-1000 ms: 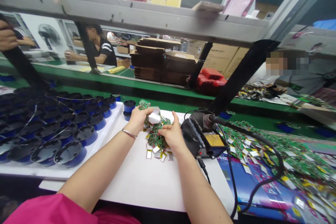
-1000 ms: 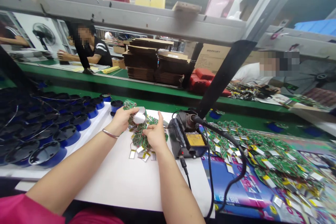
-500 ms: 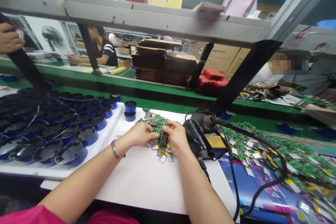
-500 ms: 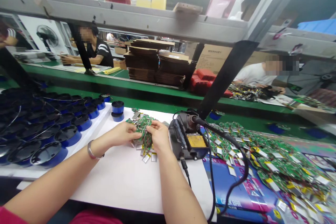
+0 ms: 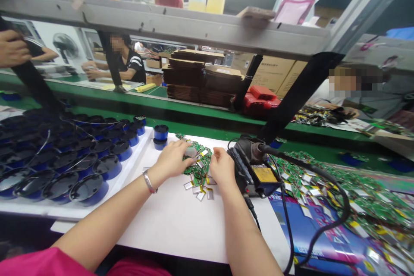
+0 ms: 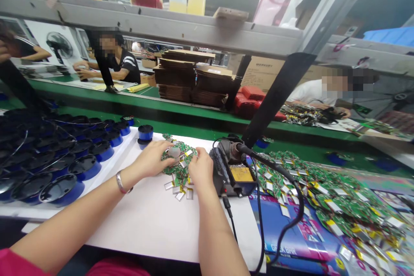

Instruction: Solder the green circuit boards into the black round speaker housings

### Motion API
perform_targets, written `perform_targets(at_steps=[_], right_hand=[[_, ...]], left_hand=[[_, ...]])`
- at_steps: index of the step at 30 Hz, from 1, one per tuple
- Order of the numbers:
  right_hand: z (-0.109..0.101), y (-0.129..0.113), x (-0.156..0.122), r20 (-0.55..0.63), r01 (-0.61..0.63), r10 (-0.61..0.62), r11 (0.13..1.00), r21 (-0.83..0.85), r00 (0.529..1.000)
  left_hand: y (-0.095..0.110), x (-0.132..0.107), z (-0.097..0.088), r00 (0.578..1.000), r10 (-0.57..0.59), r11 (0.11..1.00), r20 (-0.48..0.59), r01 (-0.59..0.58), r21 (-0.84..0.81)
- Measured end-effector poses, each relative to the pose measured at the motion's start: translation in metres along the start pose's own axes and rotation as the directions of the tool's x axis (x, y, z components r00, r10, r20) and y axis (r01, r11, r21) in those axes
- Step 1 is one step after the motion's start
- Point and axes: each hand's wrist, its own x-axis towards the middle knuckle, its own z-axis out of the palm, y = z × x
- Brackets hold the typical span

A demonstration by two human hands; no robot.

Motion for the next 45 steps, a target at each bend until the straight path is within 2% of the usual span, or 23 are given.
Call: perform_targets(at_steps=[3,5,9,12,15,19,25,28,32,35,38,42,45], right_hand=[[-0.003,0.012,0.004,0.053,-0.036,0.042,0.993,-0.116,0.998],[0.000,0.015,0.004,0.088,-0.047,0.062,0.985,-0.164,0.994],[0.009,0.014,0.000,0.095,-0.071,0.092,0.976,-0.204,0.991],[0.016,0.010,-0.003,0.082,-0.072,0.089,0.979,-0.191,0.993],[0.022,0.009,-0.005,0.093,-0.060,0.071,0.991,-0.123,0.993],[0.022,0.014,-0.005,0.106,-0.061,0.060,0.998,0.002,0.992],[0.022,0.018,-0.002,0.092,-0.093,0.077,0.977,0.193,0.993],[0.026,0.018,0.000,0.094,-0.111,0.086,0.948,0.297,0.992],[0.022,0.017,0.002,0.176,-0.153,0.089,0.908,0.391,0.980],[0.015,0.015,0.000,0.311,-0.193,0.060,0.889,0.416,0.948],[0.012,0.011,-0.004,0.384,-0.249,0.078,0.873,0.419,0.920],[0.017,0.012,-0.005,0.358,-0.298,0.147,0.860,0.414,0.922],[0.017,0.015,-0.002,0.305,-0.296,0.172,0.855,0.427,0.937]], left_hand=[[0.004,0.003,0.014,0.988,0.117,0.993,0.097,-0.116,-0.014],[0.004,0.004,0.017,0.989,0.090,0.996,0.115,-0.091,0.003],[0.004,0.014,0.010,0.996,-0.028,0.999,0.089,0.026,0.031],[0.013,0.033,0.014,0.992,-0.016,0.999,0.126,0.020,-0.031],[0.026,0.059,0.028,0.978,-0.005,0.993,0.209,0.029,-0.113],[0.036,0.087,0.041,0.953,-0.077,0.972,0.292,0.136,-0.190],[0.024,0.098,0.027,0.894,-0.133,0.911,0.427,0.280,-0.303],[0.016,0.097,0.015,0.886,-0.113,0.879,0.450,0.300,-0.371],[0.011,0.092,0.000,0.917,-0.049,0.814,0.395,0.266,-0.516],[0.010,0.087,-0.011,0.959,-0.018,0.778,0.282,0.191,-0.599],[0.012,0.079,-0.015,0.985,0.009,0.788,0.170,0.098,-0.607],[0.018,0.066,-0.007,0.999,0.043,0.850,-0.004,-0.039,-0.526],[0.020,0.060,0.002,0.994,0.030,0.880,-0.106,-0.077,-0.468]])
